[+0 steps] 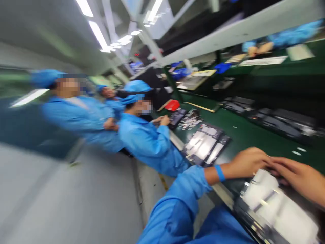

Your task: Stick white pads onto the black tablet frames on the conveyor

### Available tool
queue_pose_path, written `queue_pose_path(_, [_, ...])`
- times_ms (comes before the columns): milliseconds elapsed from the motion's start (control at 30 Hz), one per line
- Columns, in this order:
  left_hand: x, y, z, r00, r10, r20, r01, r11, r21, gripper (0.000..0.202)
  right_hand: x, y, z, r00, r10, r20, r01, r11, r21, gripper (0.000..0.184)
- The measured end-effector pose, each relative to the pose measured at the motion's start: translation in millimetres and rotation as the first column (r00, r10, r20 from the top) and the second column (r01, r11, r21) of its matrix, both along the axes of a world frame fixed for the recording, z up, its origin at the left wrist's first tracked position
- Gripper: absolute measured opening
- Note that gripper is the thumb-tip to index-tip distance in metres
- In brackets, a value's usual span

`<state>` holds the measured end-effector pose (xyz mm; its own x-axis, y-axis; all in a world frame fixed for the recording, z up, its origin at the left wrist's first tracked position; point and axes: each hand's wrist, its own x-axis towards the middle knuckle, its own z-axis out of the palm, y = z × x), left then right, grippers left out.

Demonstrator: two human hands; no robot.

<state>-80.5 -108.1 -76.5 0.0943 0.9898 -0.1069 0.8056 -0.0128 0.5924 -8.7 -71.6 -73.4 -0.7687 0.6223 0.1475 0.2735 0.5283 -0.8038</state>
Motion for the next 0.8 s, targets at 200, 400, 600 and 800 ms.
queue_pose_path(200, [-28.7, 6.9, -36.4, 0.992, -0.017, 0.123, -0.014, 0.969, 0.245, 0.042, 117.4, 51.2, -10.5, 0.891, -0.395, 0.224, 0.422, 0.902, -0.087, 0.04])
queue_pose_path(400, [-22.6, 15.1, -45.9, 0.992, -0.067, 0.104, 0.036, 0.961, 0.275, 0.031, 124.8, 62.7, -24.6, 0.87, -0.404, 0.283, 0.468, 0.857, -0.216, 0.036])
queue_pose_path(600, [-23.7, 19.2, -48.1, 0.977, -0.057, 0.204, -0.009, 0.951, 0.309, 0.02, 100.2, 63.6, -21.8, 0.899, -0.285, 0.332, 0.303, 0.953, -0.004, 0.039])
queue_pose_path(800, [-19.7, 19.4, -55.8, 0.94, 0.03, 0.339, -0.141, 0.941, 0.308, 0.016, 74.9, 62.8, -24.7, 0.945, -0.17, 0.278, 0.173, 0.985, 0.015, 0.034])
